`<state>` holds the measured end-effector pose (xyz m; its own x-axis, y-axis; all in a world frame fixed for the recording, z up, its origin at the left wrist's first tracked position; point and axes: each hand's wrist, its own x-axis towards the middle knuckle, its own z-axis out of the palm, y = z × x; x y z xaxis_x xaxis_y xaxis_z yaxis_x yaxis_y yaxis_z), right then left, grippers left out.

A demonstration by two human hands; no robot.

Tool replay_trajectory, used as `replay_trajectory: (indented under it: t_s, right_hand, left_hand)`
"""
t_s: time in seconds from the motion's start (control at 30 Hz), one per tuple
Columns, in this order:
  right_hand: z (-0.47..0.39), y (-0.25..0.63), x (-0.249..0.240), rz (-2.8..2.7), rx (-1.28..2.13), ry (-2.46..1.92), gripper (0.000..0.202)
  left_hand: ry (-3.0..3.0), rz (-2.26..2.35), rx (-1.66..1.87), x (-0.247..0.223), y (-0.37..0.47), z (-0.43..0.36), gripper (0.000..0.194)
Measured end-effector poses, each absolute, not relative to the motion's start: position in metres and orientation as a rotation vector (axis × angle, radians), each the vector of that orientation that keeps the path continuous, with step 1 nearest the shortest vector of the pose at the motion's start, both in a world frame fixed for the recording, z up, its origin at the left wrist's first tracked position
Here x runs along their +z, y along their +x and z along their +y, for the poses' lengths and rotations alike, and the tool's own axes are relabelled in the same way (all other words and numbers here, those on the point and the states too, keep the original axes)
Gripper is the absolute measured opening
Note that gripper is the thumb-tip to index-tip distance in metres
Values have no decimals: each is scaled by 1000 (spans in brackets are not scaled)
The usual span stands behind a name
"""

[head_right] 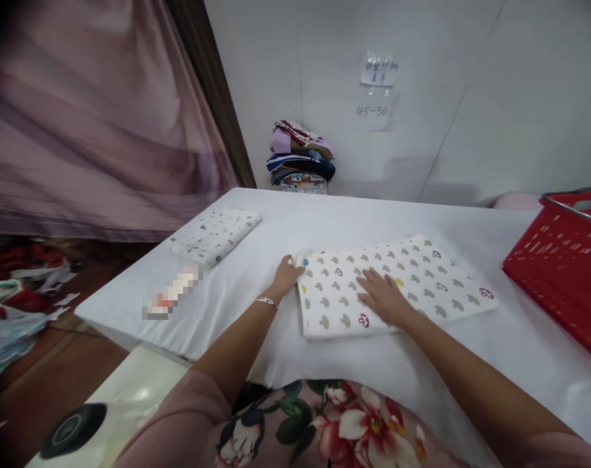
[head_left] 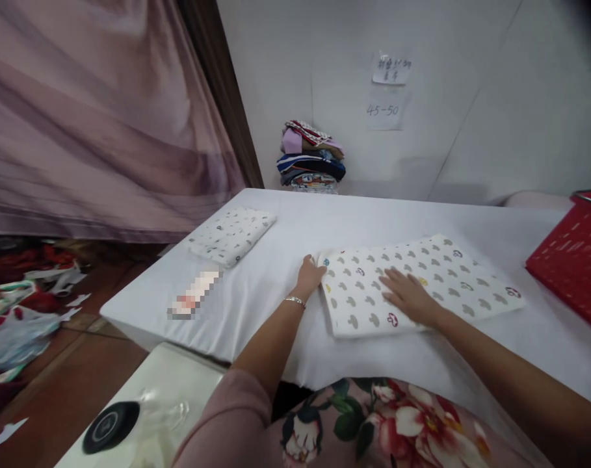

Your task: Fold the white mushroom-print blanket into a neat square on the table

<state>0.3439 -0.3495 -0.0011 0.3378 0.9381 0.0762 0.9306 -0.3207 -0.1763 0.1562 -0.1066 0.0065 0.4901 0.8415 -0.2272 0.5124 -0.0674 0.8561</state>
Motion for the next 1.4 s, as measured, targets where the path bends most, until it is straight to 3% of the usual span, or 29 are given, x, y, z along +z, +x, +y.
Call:
replay_trajectory:
  t_s: [0.17, 0.33, 0.43, 0.6, 0.77, 0.93, 1.07, 1.27, 1.4]
  right_hand:
    - [-352, 304, 4, -1615, 174, -2416, 48]
    - [-353, 241, 4, -1806, 109, -2104, 50]
    - [-348, 207, -7, -1893, 22, -2008, 55]
    - [-335, 190, -17, -1930, -99, -2041, 63]
    - [-326, 172, -11, -1894, -53, -2069, 58]
    - [-316, 149, 11, -2046, 119, -1826, 54]
    - [-321, 178, 25, -1979, 143, -1844, 49]
    - [-363, 302, 22, -1471, -86, -2329, 48]
    - [-397, 362, 9, -1257, 33, -2655, 57]
  left_hand:
    - [1519, 1106, 467, 17, 148, -118, 88]
    - [1278, 979, 412, 15, 129, -138, 96]
    - [1286, 935, 372, 6, 119, -151, 90]
    - [1519, 976, 451, -6, 119, -159, 64]
    - [1713, 1036, 553, 6, 114, -153, 63]
    - [1926, 1108, 615, 25, 85, -129, 70]
    - [1958, 1277, 482, 22, 62, -106, 64]
    - [1986, 1310, 453, 15, 57, -94, 60]
    - [2008, 1287, 396, 13, 58, -91, 59]
